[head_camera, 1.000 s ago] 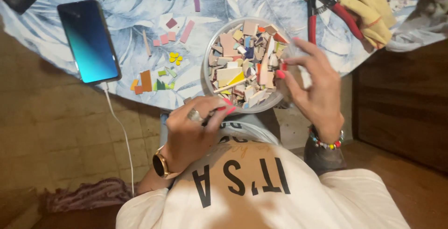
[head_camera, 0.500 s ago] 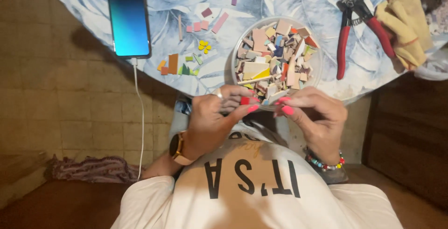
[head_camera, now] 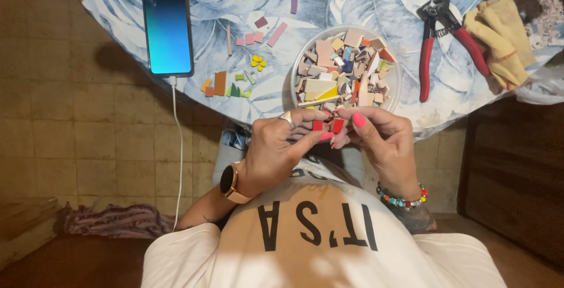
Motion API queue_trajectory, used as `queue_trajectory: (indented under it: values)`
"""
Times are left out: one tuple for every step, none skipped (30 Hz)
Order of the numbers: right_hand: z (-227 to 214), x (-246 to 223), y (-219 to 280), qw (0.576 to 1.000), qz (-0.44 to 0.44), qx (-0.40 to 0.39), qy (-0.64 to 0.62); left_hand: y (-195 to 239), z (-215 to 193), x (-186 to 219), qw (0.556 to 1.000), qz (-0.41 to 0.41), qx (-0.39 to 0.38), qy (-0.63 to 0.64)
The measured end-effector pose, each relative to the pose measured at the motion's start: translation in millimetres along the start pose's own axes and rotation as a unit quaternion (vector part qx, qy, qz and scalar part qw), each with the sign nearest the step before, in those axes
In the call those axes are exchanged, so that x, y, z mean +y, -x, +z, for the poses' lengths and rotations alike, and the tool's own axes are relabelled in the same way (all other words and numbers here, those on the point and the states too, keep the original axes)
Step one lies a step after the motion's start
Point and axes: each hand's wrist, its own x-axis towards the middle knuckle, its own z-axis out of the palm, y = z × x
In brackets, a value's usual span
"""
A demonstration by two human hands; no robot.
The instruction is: The person sorts small colorful ceramic tile fragments from a clear plastic container onto a patterned tablecloth. They pick up individual pieces, inspect them, and place them in small groups on the table. A pair of pliers is visible on the table but is not used during the clip.
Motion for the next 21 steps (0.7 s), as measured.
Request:
queue_trajectory:
  values:
    - [1, -2, 0, 1.000, 0.000, 0.000, 0.000, 0, 0, -1, 1.000, 0.000, 0.000, 0.000]
    - [1, -4, 1, 1.000, 0.001, -0.002, 0.012, 0, 0, -2, 1.000, 0.008, 0.000, -0.008]
    - [2, -7, 2, 1.000, 0.003, -0.003, 0.024, 1, 0, -2, 1.000, 0.016, -0.001, -0.017]
    - [2, -10, 2, 1.000, 0.002, -0.005, 0.024, 1, -1, 0, 1.000, 0.017, 0.001, -0.018]
    - [3, -13, 2, 0.997, -0.009, -0.019, 0.073, 1, -2, 2, 0.998, 0.040, -0.004, -0.039]
    - [4, -17, 1, 0.992, -0.021, -0.036, 0.123, 1, -4, 5, 0.996, 0.063, -0.004, -0.061]
    - [-1, -18, -2, 0.991, -0.023, -0.043, 0.123, -1, -7, 8, 0.996, 0.065, 0.002, -0.063]
    - [-5, -19, -5, 0.984, -0.053, -0.065, 0.156, -3, -11, 12, 0.991, 0.096, 0.012, -0.092]
    - [-10, -20, -7, 0.975, -0.083, -0.087, 0.187, -4, -15, 16, 0.984, 0.126, 0.021, -0.122]
    - [-11, -32, -16, 0.974, -0.083, -0.092, 0.187, -8, -24, 15, 0.984, 0.125, 0.025, -0.123]
    - [-12, -45, -25, 0.951, -0.131, -0.147, 0.237, -11, -32, 14, 0.967, 0.187, 0.024, -0.172]
    - [-14, -58, -33, 0.919, -0.179, -0.202, 0.286, -14, -40, 13, 0.944, 0.247, 0.021, -0.219]
    - [-7, -68, -47, 0.918, -0.180, -0.206, 0.287, -27, -49, 13, 0.943, 0.247, 0.026, -0.220]
    - [1, -79, -60, 0.896, -0.193, -0.229, 0.328, -40, -58, 14, 0.923, 0.270, 0.034, -0.272]
    - [9, -89, -73, 0.871, -0.206, -0.252, 0.369, -52, -67, 16, 0.899, 0.291, 0.041, -0.324]
    - [15, -83, -93, 0.868, -0.213, -0.258, 0.368, -63, -75, 8, 0.896, 0.294, 0.049, -0.329]
    - [21, -77, -114, 0.856, -0.195, -0.280, 0.387, -74, -84, 2, 0.905, 0.272, 0.021, -0.326]
    - [28, -73, -135, 0.844, -0.180, -0.300, 0.406, -87, -94, -3, 0.912, 0.252, -0.006, -0.323]
    - [37, -68, -151, 0.841, -0.189, -0.305, 0.405, -96, -100, -14, 0.909, 0.256, 0.001, -0.329]
    - [45, -61, -165, 0.831, -0.130, -0.320, 0.436, -103, -104, -27, 0.895, 0.241, 0.001, -0.374]
    - [53, -54, -180, 0.817, -0.071, -0.333, 0.466, -111, -109, -40, 0.880, 0.226, 0.000, -0.418]
